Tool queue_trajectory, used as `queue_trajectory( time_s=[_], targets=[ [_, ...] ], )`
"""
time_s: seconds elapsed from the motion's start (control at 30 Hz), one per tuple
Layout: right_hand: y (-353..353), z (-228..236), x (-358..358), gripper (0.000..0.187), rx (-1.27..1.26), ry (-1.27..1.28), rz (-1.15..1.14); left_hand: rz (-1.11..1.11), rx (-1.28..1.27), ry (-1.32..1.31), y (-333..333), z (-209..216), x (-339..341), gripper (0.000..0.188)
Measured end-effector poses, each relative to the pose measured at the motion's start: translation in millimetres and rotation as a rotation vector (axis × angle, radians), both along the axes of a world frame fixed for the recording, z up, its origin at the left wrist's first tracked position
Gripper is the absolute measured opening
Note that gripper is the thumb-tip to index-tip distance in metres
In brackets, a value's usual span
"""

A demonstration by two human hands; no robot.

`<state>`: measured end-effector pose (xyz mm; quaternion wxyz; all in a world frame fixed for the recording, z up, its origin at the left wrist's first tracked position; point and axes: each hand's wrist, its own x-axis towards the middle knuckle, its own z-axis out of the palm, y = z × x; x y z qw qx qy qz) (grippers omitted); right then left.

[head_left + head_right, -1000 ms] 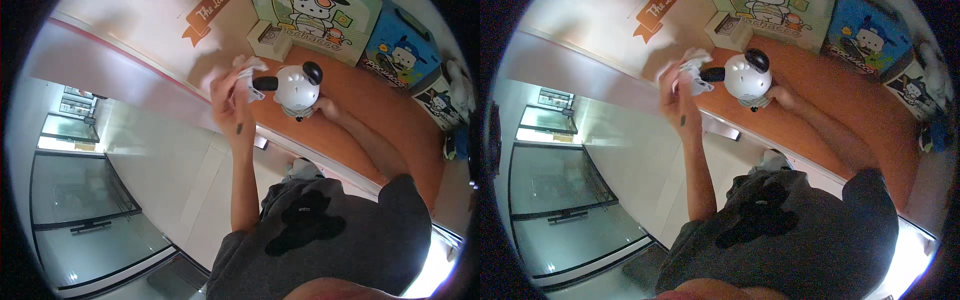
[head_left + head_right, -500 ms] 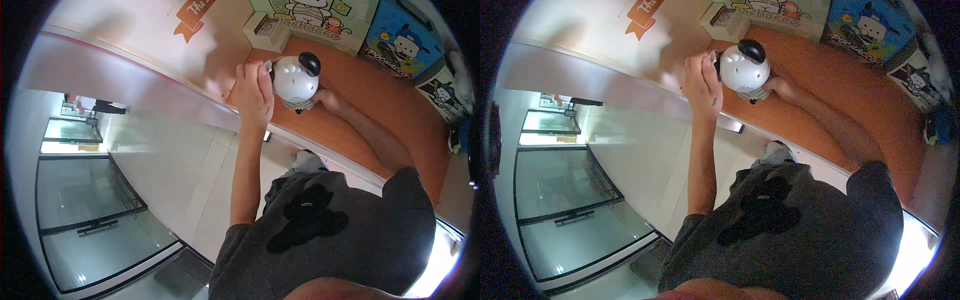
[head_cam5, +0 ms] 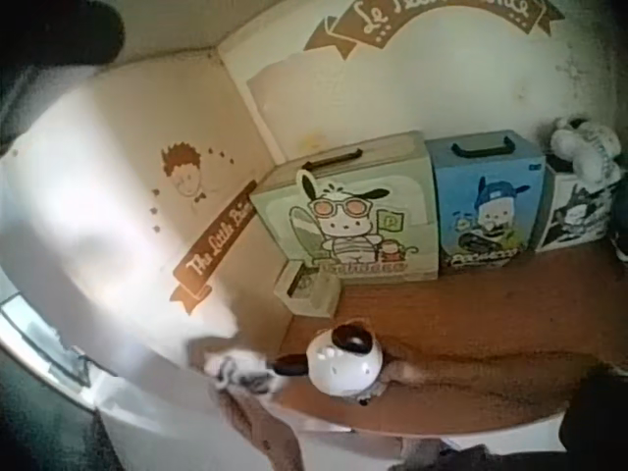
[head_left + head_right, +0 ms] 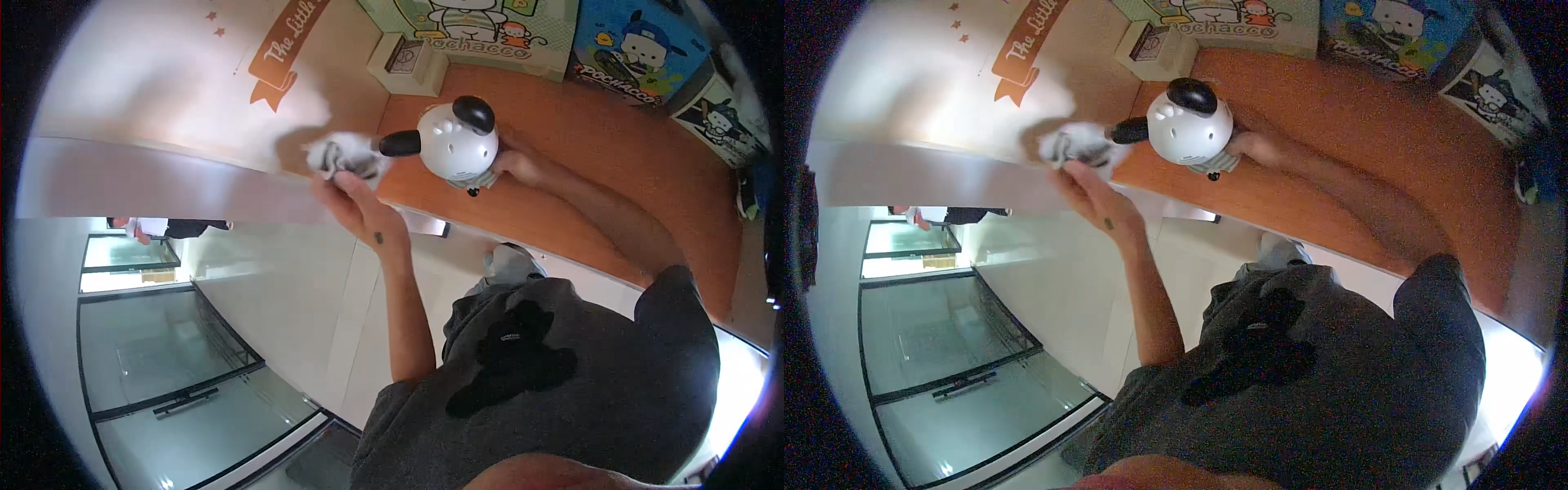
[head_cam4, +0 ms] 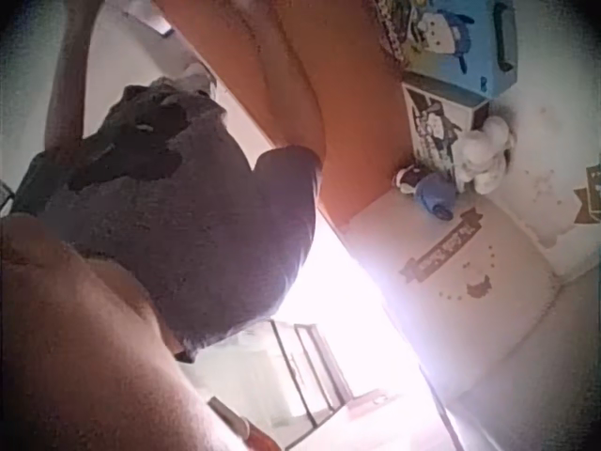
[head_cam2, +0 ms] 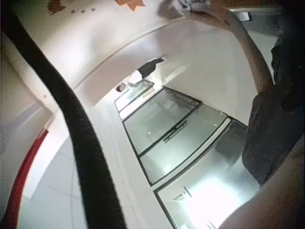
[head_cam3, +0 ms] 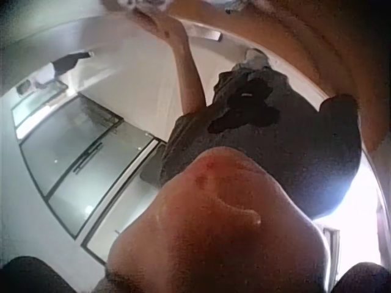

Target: Wiping a small white robot and the desk surface with a white cloth.

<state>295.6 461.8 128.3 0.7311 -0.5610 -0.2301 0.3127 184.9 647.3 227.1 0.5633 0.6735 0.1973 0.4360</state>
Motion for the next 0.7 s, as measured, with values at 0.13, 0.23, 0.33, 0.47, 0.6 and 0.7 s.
queue_trajectory(
  time_s=[0.13,0.23,0.33,0.47,0.6,0.7],
  targets=[
    [8.2,9.7,-2.5,0.072,0.016,-0.036,-0.060,-0.320,0.561,-0.201,14.6,12.1,12.6,0.032],
    [4.5,24.2,-5.7,0.073,0.005,-0.057,-0.069,-0.370,0.739,0.071,8.5,-4.0,19.9,0.028],
    [2.5,11.2,-0.8,0.073,0.010,-0.064,-0.033,-0.297,0.751,0.051,6.4,-15.3,27.3,0.028],
    [1.9,-1.9,5.2,0.075,0.034,-0.088,0.016,-0.216,0.740,0.126,9.3,-17.7,28.8,0.028],
    [3.2,-3.0,6.4,0.075,0.102,-0.135,0.020,-0.222,0.676,0.403,18.0,-10.7,28.3,0.029],
    [4.4,3.4,0.8,0.076,0.058,-0.071,-0.003,-0.262,0.572,0.501,27.3,-6.2,31.4,0.030]
  ],
)
